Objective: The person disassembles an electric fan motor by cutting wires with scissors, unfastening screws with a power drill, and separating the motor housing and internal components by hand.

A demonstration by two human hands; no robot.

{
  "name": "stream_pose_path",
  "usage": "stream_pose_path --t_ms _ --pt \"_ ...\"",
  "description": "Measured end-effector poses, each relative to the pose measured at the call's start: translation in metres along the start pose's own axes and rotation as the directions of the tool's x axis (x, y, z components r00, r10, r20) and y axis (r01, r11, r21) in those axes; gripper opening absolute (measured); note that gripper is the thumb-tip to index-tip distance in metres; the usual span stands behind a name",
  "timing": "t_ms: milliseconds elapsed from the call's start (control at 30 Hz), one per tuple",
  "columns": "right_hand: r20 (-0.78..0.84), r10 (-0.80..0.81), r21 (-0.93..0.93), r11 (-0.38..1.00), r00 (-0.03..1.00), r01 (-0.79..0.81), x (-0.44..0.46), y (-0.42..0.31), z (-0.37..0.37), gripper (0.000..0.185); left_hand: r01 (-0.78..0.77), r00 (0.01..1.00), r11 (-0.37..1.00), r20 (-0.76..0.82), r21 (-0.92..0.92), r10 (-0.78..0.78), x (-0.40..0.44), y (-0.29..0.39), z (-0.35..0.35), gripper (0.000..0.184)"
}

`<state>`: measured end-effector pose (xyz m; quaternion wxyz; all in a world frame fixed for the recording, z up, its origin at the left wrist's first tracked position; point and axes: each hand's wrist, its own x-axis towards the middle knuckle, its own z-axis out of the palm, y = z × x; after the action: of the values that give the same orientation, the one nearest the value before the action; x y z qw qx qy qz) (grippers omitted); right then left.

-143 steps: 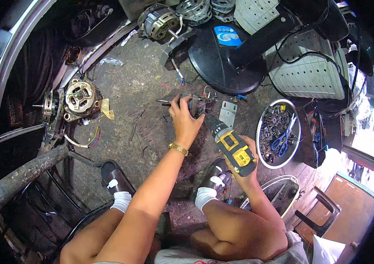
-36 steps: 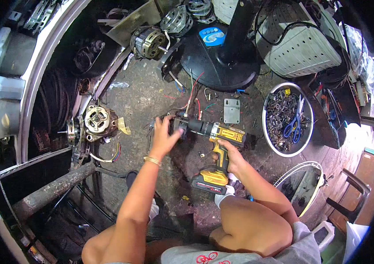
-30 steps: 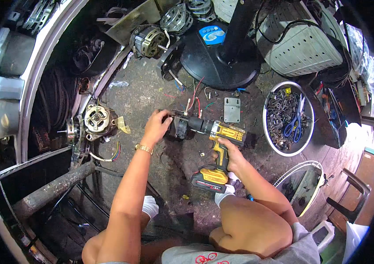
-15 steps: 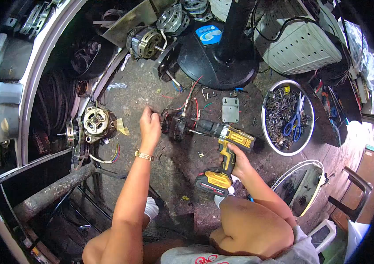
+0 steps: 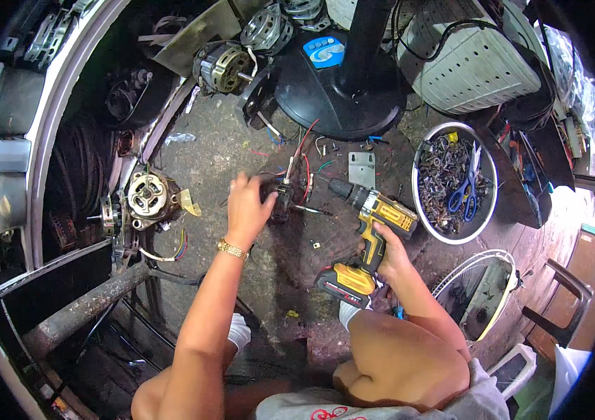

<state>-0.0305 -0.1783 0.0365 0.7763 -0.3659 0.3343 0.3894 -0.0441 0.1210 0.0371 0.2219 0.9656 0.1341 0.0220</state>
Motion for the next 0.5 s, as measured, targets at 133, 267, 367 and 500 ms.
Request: stream_pose_path --t_ms 133,267,367,500 --pt "0.007 -0.021 0.002 1.0 1.0 0.021 0.0 -0.002 -0.005 0.032 -0.235 0.962 0.968 0.161 0.085 0.22 0.02 0.006 -0.003 0.022" --pt "-0.012 -0.039 0.001 0.999 0.999 0.039 -0.002 -0.003 -0.006 0.032 -0.492 0.853 0.827 0.338 0.273 0.397 0.033 0.009 0.007 0.012" --pt "0.008 -0.067 -0.018 0.998 0.998 0.067 0.0 -0.005 -0.01 0.033 -0.604 0.782 0.746 0.392 0.28 0.486 0.036 0.016 0.006 0.012" --pt "0.006 -0.079 -0.024 0.997 0.997 0.079 0.005 -0.005 -0.015 0.033 -0.669 0.729 0.718 0.359 0.193 0.582 0.033 0.04 0.025 0.018"
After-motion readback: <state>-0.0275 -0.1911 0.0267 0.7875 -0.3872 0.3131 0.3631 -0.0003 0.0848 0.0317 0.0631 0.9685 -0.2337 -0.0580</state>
